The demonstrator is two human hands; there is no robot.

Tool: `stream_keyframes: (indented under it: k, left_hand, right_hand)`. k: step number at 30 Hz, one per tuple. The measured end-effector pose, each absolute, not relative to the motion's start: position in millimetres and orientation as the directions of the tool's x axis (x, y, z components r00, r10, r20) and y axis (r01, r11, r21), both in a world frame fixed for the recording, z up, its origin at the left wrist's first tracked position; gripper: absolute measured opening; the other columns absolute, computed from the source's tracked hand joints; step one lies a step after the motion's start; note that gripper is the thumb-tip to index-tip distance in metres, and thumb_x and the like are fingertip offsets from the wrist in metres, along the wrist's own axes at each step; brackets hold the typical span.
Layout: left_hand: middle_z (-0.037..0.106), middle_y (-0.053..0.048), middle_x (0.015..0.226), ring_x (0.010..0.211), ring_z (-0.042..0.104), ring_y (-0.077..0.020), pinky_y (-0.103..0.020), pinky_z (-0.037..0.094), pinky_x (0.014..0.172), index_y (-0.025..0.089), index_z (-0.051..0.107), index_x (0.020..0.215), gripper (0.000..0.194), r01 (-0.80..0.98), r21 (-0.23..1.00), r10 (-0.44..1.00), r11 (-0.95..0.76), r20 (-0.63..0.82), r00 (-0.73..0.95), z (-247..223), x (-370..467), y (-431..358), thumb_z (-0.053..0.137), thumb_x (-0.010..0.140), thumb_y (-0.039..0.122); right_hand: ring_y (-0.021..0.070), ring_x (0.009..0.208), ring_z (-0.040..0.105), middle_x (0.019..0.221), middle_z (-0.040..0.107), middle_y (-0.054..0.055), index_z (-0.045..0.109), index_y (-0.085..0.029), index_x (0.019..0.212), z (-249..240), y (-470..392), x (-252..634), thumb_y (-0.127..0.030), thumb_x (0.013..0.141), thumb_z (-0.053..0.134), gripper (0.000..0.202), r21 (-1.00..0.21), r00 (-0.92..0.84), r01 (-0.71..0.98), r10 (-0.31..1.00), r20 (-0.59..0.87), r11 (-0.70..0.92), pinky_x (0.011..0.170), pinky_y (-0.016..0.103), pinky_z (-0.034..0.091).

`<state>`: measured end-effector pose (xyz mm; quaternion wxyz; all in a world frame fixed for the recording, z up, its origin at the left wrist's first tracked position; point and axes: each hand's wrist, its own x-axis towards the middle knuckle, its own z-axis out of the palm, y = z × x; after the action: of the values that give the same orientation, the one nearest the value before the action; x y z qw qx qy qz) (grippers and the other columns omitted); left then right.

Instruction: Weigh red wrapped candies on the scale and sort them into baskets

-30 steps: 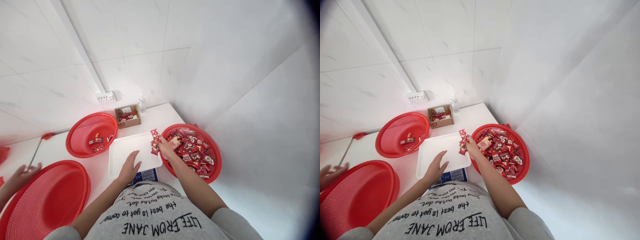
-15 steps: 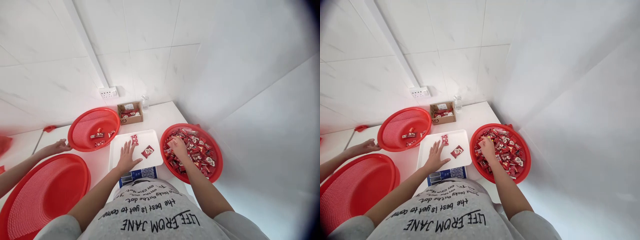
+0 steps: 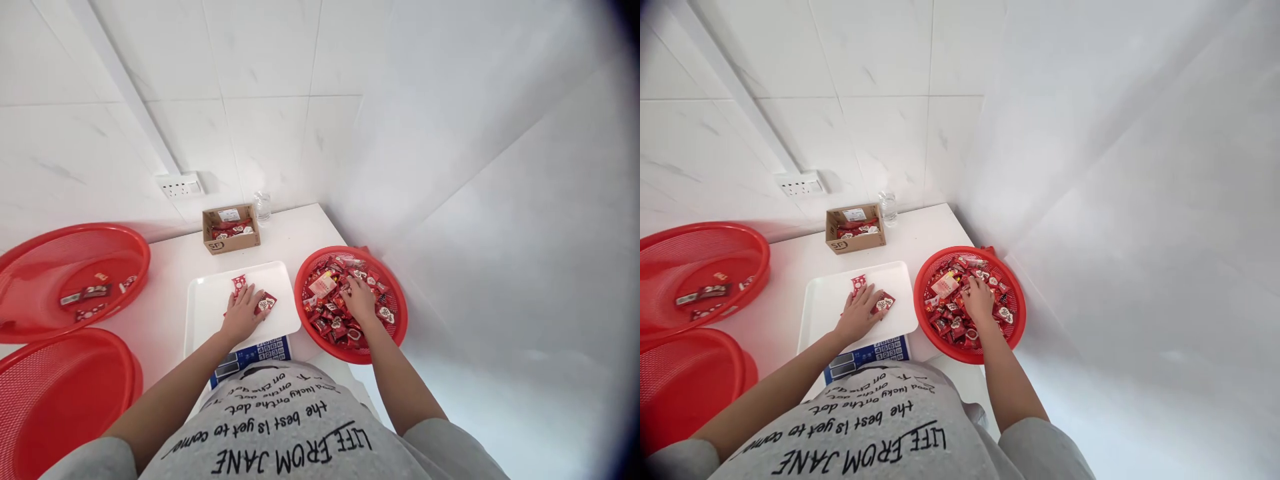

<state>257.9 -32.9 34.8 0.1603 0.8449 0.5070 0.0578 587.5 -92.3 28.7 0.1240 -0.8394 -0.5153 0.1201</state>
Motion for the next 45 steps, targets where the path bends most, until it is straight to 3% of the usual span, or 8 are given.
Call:
stream_keyframes:
  k: [6, 12, 20, 25, 30, 34, 40, 45]
  left_hand:
    - [0.033, -0.013, 0.145, 0.135, 0.025, -0.0272, -0.046, 0.023, 0.108, 0.019, 0.039, 0.134, 0.061, 0.820, 0.378, 0.887, -0.429, 0.003, 0.462, 31.5, 237.7, -43.6, 0.047, 0.082, 0.051]
    - [0.028, -0.016, 0.146, 0.136, 0.022, -0.0288, -0.050, 0.023, 0.107, 0.017, 0.028, 0.138, 0.071, 0.850, 0.404, 0.936, -0.339, 0.048, 0.350, 28.9, 213.9, -65.2, 0.049, 0.081, 0.053]
    - [0.026, -0.015, 0.147, 0.137, 0.015, -0.0300, -0.053, 0.020, 0.107, 0.020, 0.021, 0.141, 0.073, 0.848, 0.449, 0.957, -0.283, 0.066, 0.284, 26.1, 196.3, -79.3, 0.051, 0.081, 0.048]
    - [0.020, -0.017, 0.148, 0.137, 0.015, -0.0289, -0.052, 0.021, 0.107, 0.021, 0.019, 0.141, 0.074, 0.832, 0.474, 0.955, -0.288, 0.075, 0.288, 30.2, 203.7, -80.2, 0.053, 0.081, 0.046]
    - [0.015, -0.021, 0.149, 0.138, 0.007, -0.0320, -0.054, 0.021, 0.106, 0.017, 0.024, 0.140, 0.076, 0.865, 0.446, 0.971, -0.231, 0.055, 0.231, 30.9, 217.7, -67.3, 0.053, 0.079, 0.052]
    - [0.014, -0.018, 0.150, 0.138, 0.007, -0.0305, -0.053, 0.016, 0.107, 0.018, 0.032, 0.136, 0.070, 0.875, 0.379, 0.946, -0.300, -0.001, 0.325, 27.9, 230.6, -52.5, 0.051, 0.079, 0.054]
    - [0.019, -0.013, 0.150, 0.138, 0.009, -0.0324, -0.060, 0.011, 0.106, 0.023, 0.031, 0.139, 0.074, 0.895, 0.263, 0.926, -0.360, -0.013, 0.377, 32.1, 252.3, -45.6, 0.047, 0.078, 0.062]
    - [0.027, -0.013, 0.147, 0.137, 0.013, -0.0335, -0.058, 0.014, 0.106, 0.021, 0.047, 0.129, 0.057, 0.886, 0.234, 0.908, -0.401, -0.025, 0.418, 36.8, 256.5, -41.5, 0.048, 0.081, 0.052]
  right_hand:
    - [0.0300, 0.113, 0.047, 0.123, 0.053, 0.014, 0.054, -0.021, 0.119, 38.1, -89.7, 584.8, -0.024, 0.080, 0.050, 0.040, -0.318, 0.448, 0.843, 0.894, -0.033, -0.434, 0.094, 0.049, 0.032]
    - [0.0202, 0.091, 0.057, 0.100, 0.064, 0.008, 0.061, -0.018, 0.101, 56.4, -74.9, 556.0, -0.022, 0.079, 0.044, 0.028, -0.766, 0.386, 0.622, 0.915, 0.119, -0.163, 0.086, 0.038, 0.044]
    - [0.0166, 0.085, 0.060, 0.093, 0.066, 0.005, 0.060, -0.018, 0.095, 89.3, -54.3, 471.1, -0.028, 0.075, 0.052, 0.024, -0.969, 0.216, 0.245, 0.976, 0.024, -0.030, 0.080, 0.033, 0.048]
    - [0.0181, 0.096, 0.058, 0.110, 0.061, 0.009, 0.059, -0.019, 0.107, 72.7, -58.8, 440.3, -0.031, 0.080, 0.049, 0.031, -0.910, 0.029, 0.409, 0.996, 0.089, 0.070, 0.084, 0.035, 0.048]
    - [0.0256, 0.118, 0.044, 0.120, 0.055, 0.013, 0.059, -0.018, 0.112, 38.6, -84.8, 450.1, -0.027, 0.083, 0.046, 0.033, -0.600, -0.064, 0.780, 0.977, 0.202, 0.175, 0.101, 0.046, 0.035]
    - [0.0292, 0.129, 0.032, 0.133, 0.046, 0.013, 0.053, -0.017, 0.121, 16.0, -100.7, 457.8, -0.032, 0.085, 0.045, 0.040, -0.445, -0.096, 0.880, 0.979, 0.179, 0.167, 0.104, 0.050, 0.029]
    - [0.0267, 0.131, 0.031, 0.137, 0.042, 0.013, 0.046, -0.018, 0.129, 5.1, -103.3, 459.5, -0.043, 0.089, 0.038, 0.048, -0.470, -0.082, 0.861, 0.965, 0.249, 0.195, 0.104, 0.047, 0.032]
    - [0.0257, 0.129, 0.033, 0.135, 0.043, 0.014, 0.047, -0.017, 0.127, 2.7, -102.0, 461.4, -0.042, 0.090, 0.035, 0.047, -0.525, -0.064, 0.832, 0.970, 0.234, 0.182, 0.104, 0.045, 0.033]
